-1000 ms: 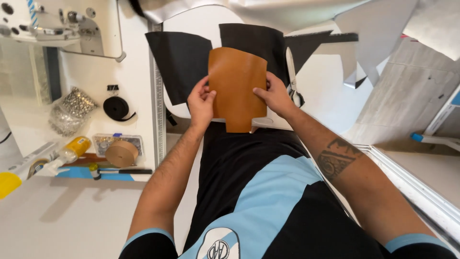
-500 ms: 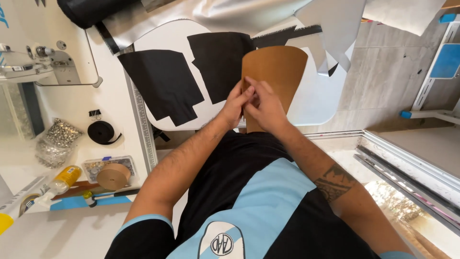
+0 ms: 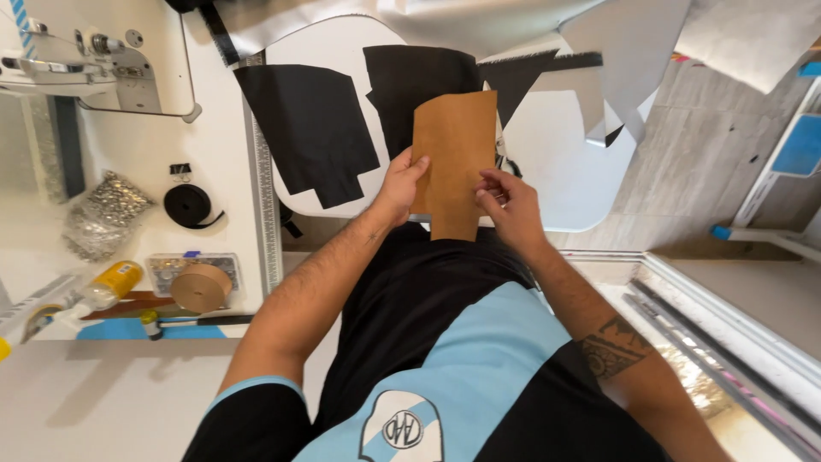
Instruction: Cutting out shapes from leather pieces using scissors at a workshop table.
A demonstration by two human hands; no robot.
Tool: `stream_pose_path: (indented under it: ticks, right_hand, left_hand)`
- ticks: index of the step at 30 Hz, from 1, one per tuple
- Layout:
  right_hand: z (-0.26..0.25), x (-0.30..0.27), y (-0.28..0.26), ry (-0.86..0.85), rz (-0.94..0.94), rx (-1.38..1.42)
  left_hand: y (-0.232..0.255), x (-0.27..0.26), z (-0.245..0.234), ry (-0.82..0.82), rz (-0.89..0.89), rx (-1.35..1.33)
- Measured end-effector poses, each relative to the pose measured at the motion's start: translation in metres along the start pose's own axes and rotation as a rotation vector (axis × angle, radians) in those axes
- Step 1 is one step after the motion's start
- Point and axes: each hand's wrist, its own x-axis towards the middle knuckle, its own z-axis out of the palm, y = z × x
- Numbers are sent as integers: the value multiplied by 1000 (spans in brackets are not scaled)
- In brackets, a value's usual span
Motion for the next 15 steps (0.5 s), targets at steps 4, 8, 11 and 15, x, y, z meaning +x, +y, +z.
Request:
stream_pose_path:
  ticks: [4, 8, 11, 15]
  right_hand:
    - [6, 3, 81, 75, 14, 40]
    - [-1, 23, 96, 201, 134, 306]
    - [11, 14, 66, 168, 265, 483]
    - [3, 29, 59, 140, 412, 533]
  left_hand:
    - [-6, -1, 8, 7, 26, -129]
    - [12, 2, 28, 60, -44, -47]
    - [8, -9, 17, 75, -36, -11]
    - [5, 0, 14, 38, 3, -23]
